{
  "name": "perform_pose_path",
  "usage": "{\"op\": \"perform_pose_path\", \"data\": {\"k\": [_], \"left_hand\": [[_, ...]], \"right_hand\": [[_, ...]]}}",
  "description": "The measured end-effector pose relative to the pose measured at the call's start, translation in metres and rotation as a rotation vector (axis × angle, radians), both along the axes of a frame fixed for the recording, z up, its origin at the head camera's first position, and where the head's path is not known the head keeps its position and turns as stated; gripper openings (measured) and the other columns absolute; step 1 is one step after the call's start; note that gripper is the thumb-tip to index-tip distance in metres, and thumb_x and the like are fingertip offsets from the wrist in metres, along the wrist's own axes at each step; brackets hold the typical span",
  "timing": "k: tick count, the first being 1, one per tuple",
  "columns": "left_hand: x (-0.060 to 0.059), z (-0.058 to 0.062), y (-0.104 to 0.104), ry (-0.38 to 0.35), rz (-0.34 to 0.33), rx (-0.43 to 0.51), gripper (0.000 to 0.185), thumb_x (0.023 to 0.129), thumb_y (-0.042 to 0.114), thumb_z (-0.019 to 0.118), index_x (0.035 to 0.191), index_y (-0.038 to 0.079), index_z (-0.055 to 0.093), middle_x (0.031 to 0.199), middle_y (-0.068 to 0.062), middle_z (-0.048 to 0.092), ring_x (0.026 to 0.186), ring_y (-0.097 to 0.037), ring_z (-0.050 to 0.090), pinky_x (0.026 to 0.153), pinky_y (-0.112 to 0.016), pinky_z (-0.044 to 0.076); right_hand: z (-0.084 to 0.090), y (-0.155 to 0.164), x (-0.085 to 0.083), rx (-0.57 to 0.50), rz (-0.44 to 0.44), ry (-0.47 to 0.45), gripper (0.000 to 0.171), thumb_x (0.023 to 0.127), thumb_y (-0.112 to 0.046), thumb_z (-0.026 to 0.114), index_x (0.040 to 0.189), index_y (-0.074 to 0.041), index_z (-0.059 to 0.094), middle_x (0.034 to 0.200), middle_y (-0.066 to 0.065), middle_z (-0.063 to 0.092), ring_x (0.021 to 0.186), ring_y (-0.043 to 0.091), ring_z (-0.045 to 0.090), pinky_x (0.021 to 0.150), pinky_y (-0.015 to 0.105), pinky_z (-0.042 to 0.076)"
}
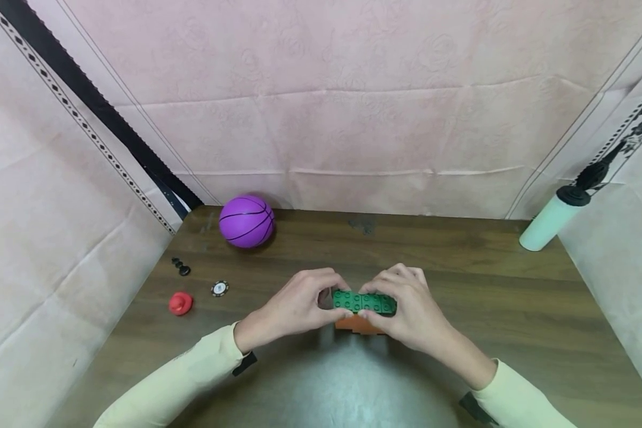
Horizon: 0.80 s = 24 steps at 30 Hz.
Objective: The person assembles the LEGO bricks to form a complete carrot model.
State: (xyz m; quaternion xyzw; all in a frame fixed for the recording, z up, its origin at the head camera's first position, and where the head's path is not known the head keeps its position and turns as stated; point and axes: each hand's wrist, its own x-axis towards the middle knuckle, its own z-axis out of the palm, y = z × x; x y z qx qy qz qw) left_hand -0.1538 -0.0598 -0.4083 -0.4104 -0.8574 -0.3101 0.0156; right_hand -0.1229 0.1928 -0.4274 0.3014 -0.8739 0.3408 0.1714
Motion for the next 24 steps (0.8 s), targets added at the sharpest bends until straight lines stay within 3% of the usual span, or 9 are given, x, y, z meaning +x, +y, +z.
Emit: {"op": "perform_pose_path", "data": {"k": [7, 12, 17, 24], "left_hand": [[-0.0026, 0.0037, 0.0018, -0.05, -0.008, -0.015, 0.024, 0.09, 0.032, 0.086, 0.108, 0.019, 0.076, 0.094, 0.009, 0.07, 0.072, -0.011, 0.063, 0.061, -0.015, 0.045], [-0.0023, 0.0051, 0.0024, -0.057, -0.007, -0.022, 0.024, 0.091, 0.033, 0.086, 0.107, 0.019, 0.075, 0.093, 0.009, 0.07, 0.071, -0.007, 0.063, 0.061, -0.015, 0.046], [-0.0015, 0.0052, 0.0012, -0.023, 0.019, -0.055, 0.024, 0.091, 0.038, 0.084, 0.108, 0.024, 0.075, 0.094, 0.013, 0.069, 0.068, 0.005, 0.055, 0.06, -0.014, 0.045], [0.0014, -0.0001, -0.002, 0.023, 0.06, -0.086, 0.028, 0.093, 0.045, 0.081, 0.114, 0.028, 0.074, 0.097, 0.017, 0.065, 0.069, 0.005, 0.052, 0.061, -0.014, 0.043]], "right_hand": [[0.0063, -0.0012, 0.001, 0.071, -0.042, 0.014, 0.032, 0.078, -0.028, 0.094, 0.104, -0.036, 0.078, 0.101, -0.025, 0.075, 0.104, 0.008, 0.054, 0.097, 0.049, 0.029], [0.0086, -0.0015, 0.0008, 0.093, -0.048, 0.011, 0.031, 0.079, -0.03, 0.093, 0.105, -0.038, 0.078, 0.101, -0.025, 0.075, 0.106, 0.01, 0.054, 0.098, 0.051, 0.029], [0.0076, -0.0001, 0.0003, 0.095, -0.044, -0.015, 0.031, 0.08, -0.029, 0.094, 0.105, -0.037, 0.077, 0.101, -0.025, 0.074, 0.106, 0.009, 0.053, 0.098, 0.051, 0.028], [0.0051, 0.0033, 0.004, 0.124, -0.066, -0.027, 0.038, 0.079, -0.031, 0.095, 0.112, -0.034, 0.076, 0.107, -0.02, 0.075, 0.109, 0.01, 0.053, 0.099, 0.053, 0.027]]}}
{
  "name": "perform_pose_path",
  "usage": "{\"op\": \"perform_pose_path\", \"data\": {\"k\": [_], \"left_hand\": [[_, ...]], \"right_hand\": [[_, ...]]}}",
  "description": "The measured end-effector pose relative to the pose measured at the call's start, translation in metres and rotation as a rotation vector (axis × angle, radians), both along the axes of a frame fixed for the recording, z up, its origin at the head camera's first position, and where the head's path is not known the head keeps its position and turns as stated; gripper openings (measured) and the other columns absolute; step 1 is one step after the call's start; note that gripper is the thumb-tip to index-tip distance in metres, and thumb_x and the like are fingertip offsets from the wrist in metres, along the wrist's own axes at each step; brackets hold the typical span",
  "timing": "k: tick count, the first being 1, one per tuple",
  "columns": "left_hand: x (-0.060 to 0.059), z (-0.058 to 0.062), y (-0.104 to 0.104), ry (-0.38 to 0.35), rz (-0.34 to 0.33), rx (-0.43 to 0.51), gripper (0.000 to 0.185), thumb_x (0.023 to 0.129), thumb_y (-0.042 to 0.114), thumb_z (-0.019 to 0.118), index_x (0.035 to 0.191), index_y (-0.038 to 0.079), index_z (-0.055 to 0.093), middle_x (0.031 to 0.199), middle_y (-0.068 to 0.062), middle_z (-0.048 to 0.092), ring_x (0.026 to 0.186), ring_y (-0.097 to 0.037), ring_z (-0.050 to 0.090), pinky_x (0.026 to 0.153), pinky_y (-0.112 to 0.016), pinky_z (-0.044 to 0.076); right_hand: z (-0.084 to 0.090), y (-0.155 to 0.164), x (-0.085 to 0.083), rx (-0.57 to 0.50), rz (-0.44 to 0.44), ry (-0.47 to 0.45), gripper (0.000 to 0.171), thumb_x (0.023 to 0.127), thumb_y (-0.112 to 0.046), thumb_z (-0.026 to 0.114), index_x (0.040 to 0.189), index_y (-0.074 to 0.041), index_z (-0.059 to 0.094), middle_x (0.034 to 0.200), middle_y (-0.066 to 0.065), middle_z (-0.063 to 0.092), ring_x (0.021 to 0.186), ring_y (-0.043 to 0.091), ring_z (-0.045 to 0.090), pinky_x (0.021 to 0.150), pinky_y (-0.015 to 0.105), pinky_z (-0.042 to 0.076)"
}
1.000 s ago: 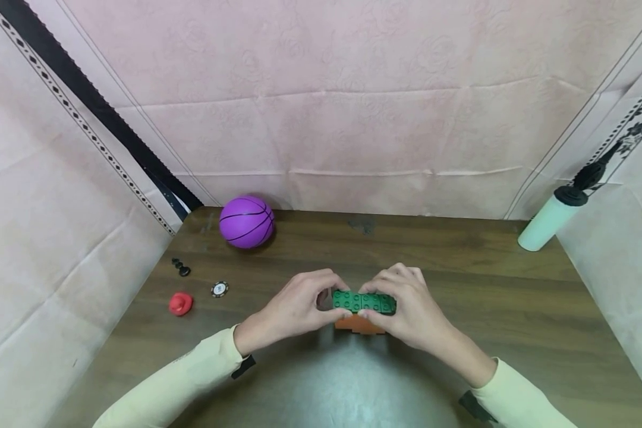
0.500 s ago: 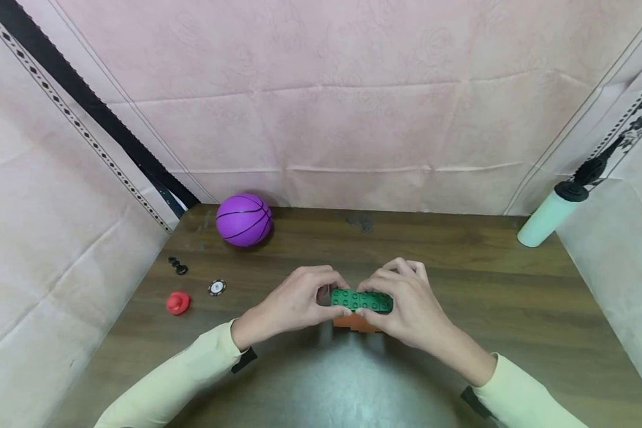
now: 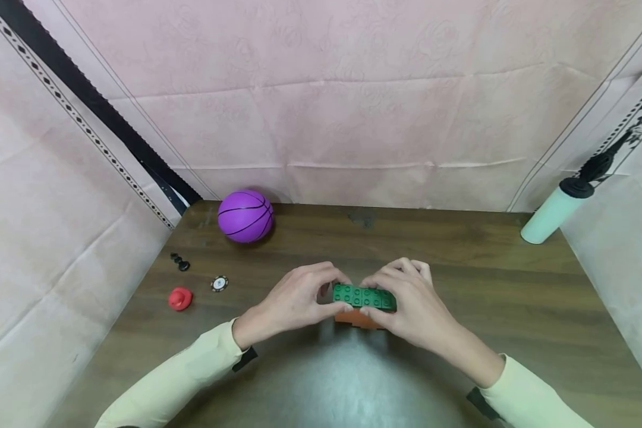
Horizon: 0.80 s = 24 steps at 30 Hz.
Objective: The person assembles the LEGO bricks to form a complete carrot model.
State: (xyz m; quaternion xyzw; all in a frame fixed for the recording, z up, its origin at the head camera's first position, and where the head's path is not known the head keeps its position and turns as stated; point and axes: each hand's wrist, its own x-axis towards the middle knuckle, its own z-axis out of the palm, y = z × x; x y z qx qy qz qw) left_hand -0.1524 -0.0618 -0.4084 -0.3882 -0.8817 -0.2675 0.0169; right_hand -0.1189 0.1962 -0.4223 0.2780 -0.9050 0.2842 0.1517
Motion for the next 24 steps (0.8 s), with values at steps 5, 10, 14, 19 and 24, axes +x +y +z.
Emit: {"op": "perform_pose_path", "data": {"k": [5, 10, 14, 19, 24], "left_hand": [[0.001, -0.004, -0.004, -0.039, 0.05, -0.012, 0.054, 0.091, 0.056, 0.079, 0.134, 0.027, 0.066, 0.102, 0.017, 0.066, 0.08, 0.002, 0.06, 0.065, -0.016, 0.047], [0.001, -0.014, -0.014, -0.096, 0.08, -0.067, 0.062, 0.09, 0.06, 0.078, 0.138, 0.024, 0.064, 0.113, 0.011, 0.073, 0.093, -0.006, 0.07, 0.071, -0.02, 0.051], [0.0, -0.023, -0.021, -0.122, 0.036, -0.071, 0.044, 0.093, 0.052, 0.079, 0.125, 0.023, 0.071, 0.114, 0.006, 0.077, 0.096, -0.008, 0.074, 0.076, -0.021, 0.056], [-0.001, -0.031, -0.02, -0.156, -0.018, -0.002, 0.026, 0.095, 0.041, 0.079, 0.114, 0.024, 0.072, 0.11, 0.006, 0.079, 0.096, -0.008, 0.077, 0.081, -0.023, 0.06], [0.001, -0.036, -0.015, -0.186, -0.012, 0.033, 0.022, 0.095, 0.042, 0.079, 0.108, 0.025, 0.073, 0.105, 0.01, 0.079, 0.09, 0.001, 0.075, 0.08, -0.02, 0.059]], "right_hand": [[-0.002, 0.009, 0.009, -0.017, -0.057, 0.007, 0.057, 0.076, -0.03, 0.096, 0.128, -0.03, 0.072, 0.12, -0.009, 0.075, 0.118, 0.018, 0.055, 0.098, 0.054, 0.027], [-0.009, 0.021, 0.023, -0.083, -0.15, -0.041, 0.072, 0.077, -0.027, 0.096, 0.141, -0.027, 0.063, 0.133, -0.002, 0.068, 0.124, 0.022, 0.051, 0.098, 0.055, 0.027], [-0.017, 0.029, 0.033, -0.099, -0.235, -0.106, 0.075, 0.076, -0.027, 0.097, 0.141, -0.019, 0.06, 0.13, 0.004, 0.067, 0.121, 0.025, 0.054, 0.095, 0.053, 0.028], [-0.026, 0.041, 0.038, -0.065, -0.302, -0.149, 0.061, 0.076, -0.025, 0.097, 0.126, -0.014, 0.064, 0.114, 0.005, 0.071, 0.107, 0.029, 0.064, 0.095, 0.055, 0.04], [-0.03, 0.047, 0.037, -0.091, -0.298, -0.248, 0.047, 0.086, -0.028, 0.09, 0.124, -0.017, 0.067, 0.114, 0.001, 0.075, 0.101, 0.024, 0.071, 0.084, 0.037, 0.059]]}}
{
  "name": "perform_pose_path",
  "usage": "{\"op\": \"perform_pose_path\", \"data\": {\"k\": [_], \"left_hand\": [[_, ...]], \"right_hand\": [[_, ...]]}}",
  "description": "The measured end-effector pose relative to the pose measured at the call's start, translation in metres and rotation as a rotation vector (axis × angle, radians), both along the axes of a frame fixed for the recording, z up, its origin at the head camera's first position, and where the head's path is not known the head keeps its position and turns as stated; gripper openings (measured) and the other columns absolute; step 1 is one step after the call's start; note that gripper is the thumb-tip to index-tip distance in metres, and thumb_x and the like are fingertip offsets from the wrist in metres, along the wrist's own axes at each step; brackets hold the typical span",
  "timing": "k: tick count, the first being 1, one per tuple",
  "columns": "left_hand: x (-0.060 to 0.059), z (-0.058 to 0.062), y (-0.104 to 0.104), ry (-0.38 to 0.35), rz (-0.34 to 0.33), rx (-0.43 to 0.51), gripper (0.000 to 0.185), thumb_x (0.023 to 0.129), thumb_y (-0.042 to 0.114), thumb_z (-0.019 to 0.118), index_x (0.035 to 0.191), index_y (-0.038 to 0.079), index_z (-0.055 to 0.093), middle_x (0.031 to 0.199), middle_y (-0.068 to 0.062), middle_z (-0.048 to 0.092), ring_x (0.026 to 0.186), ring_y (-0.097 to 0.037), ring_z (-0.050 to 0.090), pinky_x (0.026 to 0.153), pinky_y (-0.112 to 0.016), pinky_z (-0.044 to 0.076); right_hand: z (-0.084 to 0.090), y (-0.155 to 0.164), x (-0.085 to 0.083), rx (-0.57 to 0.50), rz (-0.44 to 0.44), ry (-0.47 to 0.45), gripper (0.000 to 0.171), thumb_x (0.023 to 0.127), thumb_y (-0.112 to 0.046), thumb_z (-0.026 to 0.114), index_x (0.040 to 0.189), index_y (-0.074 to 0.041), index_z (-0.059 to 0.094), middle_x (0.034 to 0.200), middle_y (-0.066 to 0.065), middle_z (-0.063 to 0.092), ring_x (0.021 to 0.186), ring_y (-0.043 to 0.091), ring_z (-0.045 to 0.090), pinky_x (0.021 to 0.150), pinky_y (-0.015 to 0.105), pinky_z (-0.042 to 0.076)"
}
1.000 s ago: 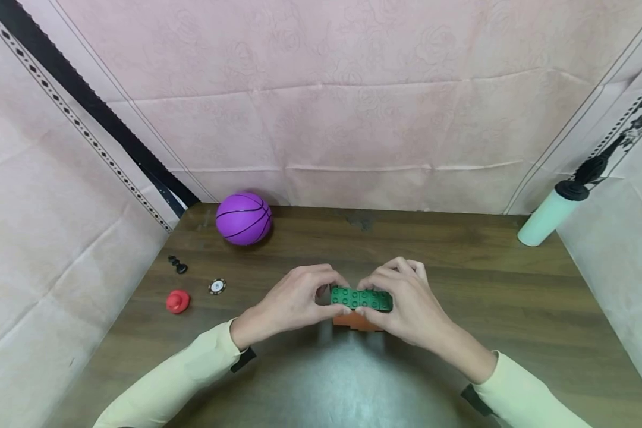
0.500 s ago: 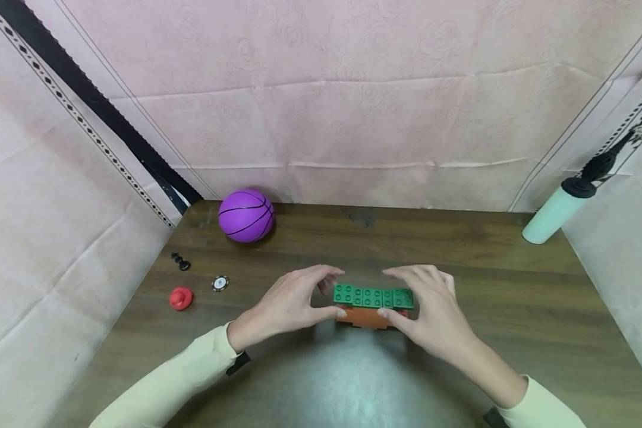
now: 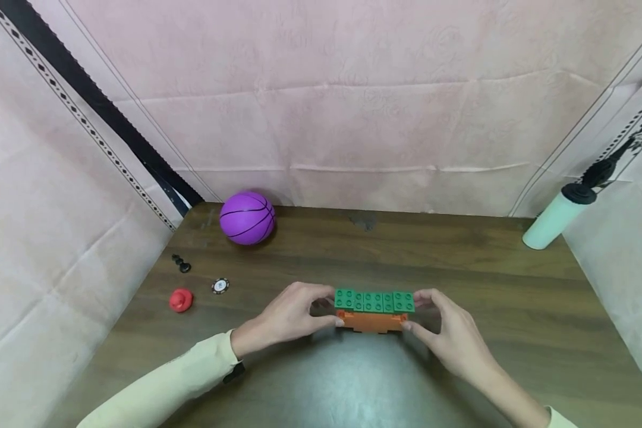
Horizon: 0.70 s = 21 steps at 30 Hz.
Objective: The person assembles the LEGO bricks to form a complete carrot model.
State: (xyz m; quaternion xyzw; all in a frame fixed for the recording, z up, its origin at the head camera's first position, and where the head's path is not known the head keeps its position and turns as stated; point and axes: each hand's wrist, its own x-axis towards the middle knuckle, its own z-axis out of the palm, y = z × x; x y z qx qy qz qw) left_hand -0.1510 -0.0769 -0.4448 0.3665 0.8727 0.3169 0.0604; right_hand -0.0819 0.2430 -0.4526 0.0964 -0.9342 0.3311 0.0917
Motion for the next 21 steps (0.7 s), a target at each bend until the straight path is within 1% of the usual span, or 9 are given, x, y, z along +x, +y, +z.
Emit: {"op": "perform_pose_path", "data": {"k": [2, 5, 7, 10, 13, 15, 18, 19, 21], "left_hand": [[0.001, -0.0017, 0.0025, -0.007, 0.001, 0.002, 0.021, 0.095, 0.042, 0.08, 0.105, 0.025, 0.073, 0.102, 0.01, 0.08, 0.088, 0.005, 0.073, 0.078, -0.02, 0.059], [0.0017, -0.0031, 0.0056, -0.009, -0.006, 0.002, 0.019, 0.094, 0.04, 0.082, 0.1, 0.025, 0.072, 0.098, 0.01, 0.08, 0.084, 0.008, 0.071, 0.076, -0.018, 0.058], [0.0019, -0.0033, 0.0065, -0.005, -0.011, 0.002, 0.02, 0.092, 0.038, 0.083, 0.1, 0.024, 0.072, 0.097, 0.01, 0.079, 0.083, 0.008, 0.07, 0.075, -0.018, 0.058], [0.0014, -0.004, 0.0063, -0.007, -0.011, 0.006, 0.02, 0.091, 0.035, 0.085, 0.102, 0.024, 0.072, 0.096, 0.01, 0.078, 0.082, 0.008, 0.068, 0.074, -0.017, 0.057], [0.0005, -0.0056, 0.0047, -0.064, -0.004, 0.045, 0.021, 0.09, 0.031, 0.087, 0.103, 0.021, 0.074, 0.097, 0.009, 0.079, 0.084, 0.008, 0.07, 0.076, -0.016, 0.058], [-0.0002, -0.0067, 0.0031, -0.131, 0.01, 0.095, 0.021, 0.088, 0.025, 0.088, 0.104, 0.019, 0.075, 0.098, 0.006, 0.081, 0.086, 0.007, 0.072, 0.077, -0.016, 0.059], [-0.0015, -0.0085, 0.001, -0.203, 0.033, 0.158, 0.022, 0.085, 0.018, 0.09, 0.102, 0.016, 0.076, 0.098, 0.002, 0.082, 0.086, 0.004, 0.074, 0.077, -0.014, 0.059], [-0.0018, -0.0089, 0.0005, -0.211, 0.04, 0.169, 0.022, 0.085, 0.017, 0.09, 0.102, 0.015, 0.076, 0.098, 0.001, 0.082, 0.086, 0.003, 0.074, 0.076, -0.014, 0.059], [-0.0027, -0.0099, -0.0005, -0.204, 0.053, 0.173, 0.022, 0.085, 0.018, 0.09, 0.102, 0.014, 0.077, 0.097, 0.0, 0.082, 0.085, 0.003, 0.074, 0.076, -0.015, 0.059]], "right_hand": [[-0.0014, -0.0009, -0.0003, -0.015, 0.011, -0.043, 0.044, 0.087, -0.028, 0.089, 0.124, -0.017, 0.068, 0.112, 0.003, 0.076, 0.099, 0.023, 0.074, 0.084, 0.037, 0.061], [-0.0039, -0.0033, -0.0012, -0.006, 0.03, -0.089, 0.043, 0.085, -0.024, 0.09, 0.121, -0.015, 0.068, 0.107, 0.003, 0.076, 0.095, 0.023, 0.077, 0.081, 0.039, 0.062], [-0.0047, -0.0052, -0.0021, 0.005, 0.035, -0.098, 0.041, 0.084, -0.019, 0.091, 0.117, -0.015, 0.067, 0.102, 0.001, 0.075, 0.093, 0.021, 0.076, 0.08, 0.039, 0.062], [-0.0056, -0.0069, -0.003, 0.023, 0.032, -0.085, 0.038, 0.082, -0.017, 0.091, 0.112, -0.016, 0.067, 0.096, -0.003, 0.073, 0.091, 0.019, 0.076, 0.077, 0.034, 0.061], [-0.0061, -0.0065, -0.0035, -0.013, 0.032, -0.081, 0.037, 0.081, -0.015, 0.092, 0.109, -0.017, 0.068, 0.096, -0.003, 0.074, 0.088, 0.015, 0.076, 0.076, 0.029, 0.061], [-0.0066, -0.0053, -0.0043, -0.052, 0.038, -0.088, 0.037, 0.08, -0.015, 0.093, 0.107, -0.018, 0.069, 0.097, -0.002, 0.075, 0.086, 0.009, 0.075, 0.075, 0.027, 0.061], [-0.0077, -0.0037, -0.0058, -0.107, 0.044, -0.106, 0.037, 0.079, -0.017, 0.094, 0.106, -0.018, 0.069, 0.097, 0.0, 0.076, 0.083, 0.002, 0.073, 0.074, 0.023, 0.06], [-0.0082, -0.0034, -0.0065, -0.115, 0.044, -0.113, 0.036, 0.079, -0.018, 0.094, 0.105, -0.018, 0.069, 0.097, 0.0, 0.076, 0.083, 0.0, 0.073, 0.074, 0.023, 0.06], [-0.0089, -0.0029, -0.0076, -0.125, 0.044, -0.136, 0.036, 0.08, -0.021, 0.094, 0.106, -0.017, 0.07, 0.097, 0.0, 0.077, 0.082, -0.002, 0.071, 0.073, 0.021, 0.059]]}}
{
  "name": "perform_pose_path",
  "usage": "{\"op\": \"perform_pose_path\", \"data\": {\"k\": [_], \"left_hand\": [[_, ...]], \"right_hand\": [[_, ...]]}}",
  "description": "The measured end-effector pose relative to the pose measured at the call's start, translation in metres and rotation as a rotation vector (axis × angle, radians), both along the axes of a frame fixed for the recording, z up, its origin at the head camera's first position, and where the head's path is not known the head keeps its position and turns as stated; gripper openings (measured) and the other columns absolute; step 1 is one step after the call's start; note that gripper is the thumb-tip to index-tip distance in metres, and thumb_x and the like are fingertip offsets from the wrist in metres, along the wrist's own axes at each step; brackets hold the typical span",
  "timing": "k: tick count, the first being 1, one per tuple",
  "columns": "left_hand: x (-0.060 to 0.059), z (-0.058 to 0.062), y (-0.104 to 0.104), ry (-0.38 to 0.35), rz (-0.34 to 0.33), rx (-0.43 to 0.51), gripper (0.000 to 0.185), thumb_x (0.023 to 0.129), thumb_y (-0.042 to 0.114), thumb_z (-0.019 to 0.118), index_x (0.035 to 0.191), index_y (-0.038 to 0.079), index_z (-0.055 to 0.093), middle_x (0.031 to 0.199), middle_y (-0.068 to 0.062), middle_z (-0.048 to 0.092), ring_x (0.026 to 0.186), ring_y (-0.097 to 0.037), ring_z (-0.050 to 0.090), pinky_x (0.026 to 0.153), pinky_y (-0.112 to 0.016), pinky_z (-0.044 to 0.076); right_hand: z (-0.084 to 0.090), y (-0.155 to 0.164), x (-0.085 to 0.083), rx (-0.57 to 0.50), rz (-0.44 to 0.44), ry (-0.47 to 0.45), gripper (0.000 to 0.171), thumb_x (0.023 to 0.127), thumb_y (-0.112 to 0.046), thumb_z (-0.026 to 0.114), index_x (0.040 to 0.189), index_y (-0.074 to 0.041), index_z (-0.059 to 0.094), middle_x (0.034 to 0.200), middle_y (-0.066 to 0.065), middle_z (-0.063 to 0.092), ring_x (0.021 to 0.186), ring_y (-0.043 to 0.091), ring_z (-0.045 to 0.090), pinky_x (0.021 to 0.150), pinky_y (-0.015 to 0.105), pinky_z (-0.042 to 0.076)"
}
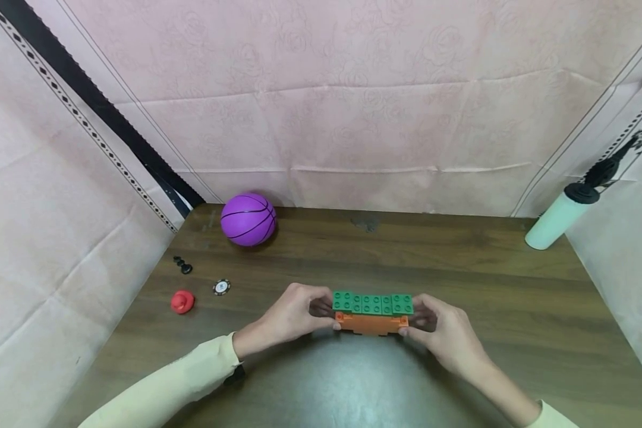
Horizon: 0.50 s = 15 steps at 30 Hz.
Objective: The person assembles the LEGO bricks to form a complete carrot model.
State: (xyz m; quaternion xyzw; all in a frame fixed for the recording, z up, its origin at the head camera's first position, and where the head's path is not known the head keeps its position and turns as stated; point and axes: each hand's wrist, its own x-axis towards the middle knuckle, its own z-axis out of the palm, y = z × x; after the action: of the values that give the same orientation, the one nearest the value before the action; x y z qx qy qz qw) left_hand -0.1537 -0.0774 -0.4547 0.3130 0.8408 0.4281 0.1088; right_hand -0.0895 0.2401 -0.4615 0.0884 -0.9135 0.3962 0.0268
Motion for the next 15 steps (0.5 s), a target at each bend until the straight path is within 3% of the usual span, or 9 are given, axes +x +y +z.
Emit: {"op": "perform_pose_path", "data": {"k": [8, 15], "left_hand": [[-0.004, -0.002, -0.005, -0.002, 0.06, -0.002, 0.021, 0.093, 0.026, 0.084, 0.108, 0.014, 0.078, 0.101, 0.0, 0.081, 0.085, 0.002, 0.072, 0.077, -0.017, 0.059], [-0.01, -0.002, -0.008, -0.025, 0.075, -0.032, 0.025, 0.097, 0.028, 0.079, 0.116, 0.011, 0.078, 0.103, -0.001, 0.081, 0.086, 0.001, 0.072, 0.076, -0.017, 0.059]], "right_hand": [[0.001, 0.0, -0.012, -0.105, 0.018, -0.13, 0.035, 0.089, -0.03, 0.087, 0.115, -0.011, 0.073, 0.108, 0.005, 0.079, 0.088, 0.002, 0.073, 0.077, 0.021, 0.06], [0.002, -0.004, -0.025, -0.104, 0.065, -0.224, 0.036, 0.093, -0.036, 0.083, 0.115, -0.01, 0.073, 0.1, 0.003, 0.078, 0.087, 0.008, 0.072, 0.071, 0.026, 0.06]]}}
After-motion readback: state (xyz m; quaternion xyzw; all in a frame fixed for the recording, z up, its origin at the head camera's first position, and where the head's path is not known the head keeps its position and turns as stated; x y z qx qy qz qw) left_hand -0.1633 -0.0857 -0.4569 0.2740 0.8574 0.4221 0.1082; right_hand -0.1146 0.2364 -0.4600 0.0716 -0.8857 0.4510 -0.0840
